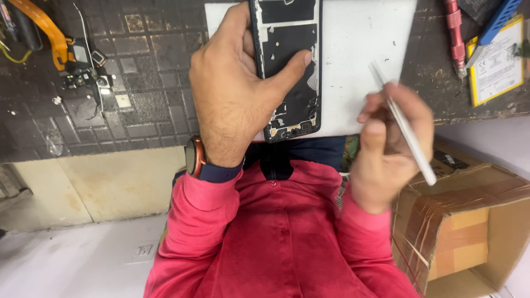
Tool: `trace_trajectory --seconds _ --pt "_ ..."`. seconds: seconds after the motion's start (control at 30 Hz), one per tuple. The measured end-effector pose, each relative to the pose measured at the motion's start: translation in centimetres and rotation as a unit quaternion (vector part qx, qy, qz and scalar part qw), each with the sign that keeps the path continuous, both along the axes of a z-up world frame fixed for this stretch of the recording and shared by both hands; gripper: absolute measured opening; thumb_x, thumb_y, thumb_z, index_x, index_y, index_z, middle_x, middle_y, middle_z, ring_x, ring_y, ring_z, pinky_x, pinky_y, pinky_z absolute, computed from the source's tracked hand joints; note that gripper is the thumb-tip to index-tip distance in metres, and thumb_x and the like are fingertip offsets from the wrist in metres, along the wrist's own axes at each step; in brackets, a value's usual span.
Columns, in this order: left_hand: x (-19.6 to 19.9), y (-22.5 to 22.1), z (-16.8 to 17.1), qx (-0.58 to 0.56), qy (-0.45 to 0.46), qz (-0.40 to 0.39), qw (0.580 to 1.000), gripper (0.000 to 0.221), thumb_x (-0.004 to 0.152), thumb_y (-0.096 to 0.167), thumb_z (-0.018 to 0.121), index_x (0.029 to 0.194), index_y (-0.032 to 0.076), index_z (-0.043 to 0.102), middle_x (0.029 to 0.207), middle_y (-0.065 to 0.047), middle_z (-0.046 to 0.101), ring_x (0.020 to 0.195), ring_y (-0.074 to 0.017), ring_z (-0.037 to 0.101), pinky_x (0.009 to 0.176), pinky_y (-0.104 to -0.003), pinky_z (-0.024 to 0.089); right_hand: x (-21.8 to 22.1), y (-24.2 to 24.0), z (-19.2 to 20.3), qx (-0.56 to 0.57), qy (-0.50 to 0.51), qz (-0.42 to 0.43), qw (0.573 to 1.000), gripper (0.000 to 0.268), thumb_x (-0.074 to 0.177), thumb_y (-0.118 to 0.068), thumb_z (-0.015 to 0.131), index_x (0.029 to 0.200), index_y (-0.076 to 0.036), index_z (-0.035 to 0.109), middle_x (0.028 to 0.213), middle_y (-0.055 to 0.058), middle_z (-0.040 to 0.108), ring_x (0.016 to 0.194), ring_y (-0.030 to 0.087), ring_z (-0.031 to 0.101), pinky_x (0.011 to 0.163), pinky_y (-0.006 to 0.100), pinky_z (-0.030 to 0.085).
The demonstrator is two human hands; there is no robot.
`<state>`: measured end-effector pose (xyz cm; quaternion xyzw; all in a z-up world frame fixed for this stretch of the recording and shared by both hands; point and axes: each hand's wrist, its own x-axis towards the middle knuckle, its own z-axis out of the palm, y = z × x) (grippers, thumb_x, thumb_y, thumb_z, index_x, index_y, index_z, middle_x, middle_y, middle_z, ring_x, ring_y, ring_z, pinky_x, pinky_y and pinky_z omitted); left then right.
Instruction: The person holds a disassembled smartphone chassis and uses a metal spudger to scrape adhesive residue from the interior frame. The person rotates the chassis to access different edges and continues scraping along the sides and corners.
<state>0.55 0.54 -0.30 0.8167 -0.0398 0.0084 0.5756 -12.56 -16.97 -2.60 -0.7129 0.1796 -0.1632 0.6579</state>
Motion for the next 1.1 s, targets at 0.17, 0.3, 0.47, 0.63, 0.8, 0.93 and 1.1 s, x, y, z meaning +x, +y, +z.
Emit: trace_trajectory --seconds 0.17,0.3,0.47,0.63,0.8,0.93,1.1 --pt "0.1 -0.1 0.0 -0.013 0.019 0.004 1.0 0.044 0.082 0.013 0.088 0.115 0.001 0.061 0.091 -0.007 0.077 0.083 -0.0123 0.077 0.074 -0.027 0.06 0.8 -5.2 1.9 0.201 -0.032 0.219 0.954 0.101 0.091 -0.036 0.082 0.163 0.004 0.024 0.157 0.016 0.039 0.129 0.019 0.05 0.095 0.033 0.052" --pt "0.1 0.0 0.1 -0.013 0.02 0.003 1.0 0.045 0.083 0.014 0.089 0.116 0.002 0.061 0.091 -0.006 0.077 0.083 -0.0118 0.077 0.075 -0.027 0.061 2.1 -6.9 2.7 0.302 -0.027 0.302 0.904 0.109 0.089 -0.045 0.082 0.164 0.002 0.019 0.162 0.015 0.031 0.135 0.021 0.048 0.101 0.039 0.055" --pt "0.2 0.0 -0.1 0.003 0.043 0.003 0.999 0.044 0.083 0.014 0.089 0.115 0.002 0.061 0.091 -0.007 0.077 0.084 -0.0138 0.078 0.076 -0.027 0.061 2.9 -5.2 3.3 0.123 0.109 0.073 0.984 0.051 0.098 -0.014 0.077 0.124 0.012 0.041 0.113 0.02 0.051 0.082 0.025 0.055 0.067 0.037 0.047" --pt "-0.1 0.1 -0.3 -0.033 0.02 0.002 0.999 0.042 0.085 0.013 0.086 0.116 0.003 0.06 0.097 -0.007 0.078 0.092 -0.0137 0.08 0.08 -0.027 0.062 4.9 -3.2 4.8 -0.307 0.079 0.211 0.925 0.023 0.096 0.004 0.069 0.118 0.001 0.065 0.104 0.011 0.067 0.084 0.018 0.066 0.067 0.029 0.053" --pt "0.0 0.2 -0.3 -0.008 0.014 0.005 1.0 0.042 0.081 0.013 0.087 0.112 0.003 0.06 0.09 -0.008 0.077 0.086 -0.0161 0.079 0.075 -0.028 0.06 6.2 -1.1 5.3 -0.447 0.022 0.24 0.862 0.017 0.09 0.007 0.076 0.104 -0.001 0.072 0.099 0.012 0.063 0.09 0.025 0.066 0.076 0.034 0.053" --pt "0.0 0.1 -0.2 -0.026 0.012 0.005 1.0 0.042 0.084 0.014 0.086 0.116 0.004 0.06 0.095 -0.007 0.078 0.091 -0.016 0.08 0.079 -0.028 0.061 6.4 -0.7 5.0 -0.467 0.015 0.231 0.853 0.016 0.091 0.004 0.08 0.102 -0.002 0.07 0.098 0.01 0.064 0.09 0.025 0.065 0.079 0.036 0.053" --pt "0.0 0.1 -0.2 -0.018 0.024 0.007 1.0 0.043 0.082 0.015 0.086 0.114 0.004 0.06 0.091 -0.007 0.078 0.086 -0.0155 0.08 0.075 -0.028 0.061 6.1 -0.8 4.6 -0.486 0.01 0.218 0.846 0.016 0.091 0.003 0.081 0.102 -0.002 0.069 0.098 0.01 0.064 0.088 0.025 0.065 0.077 0.035 0.053"
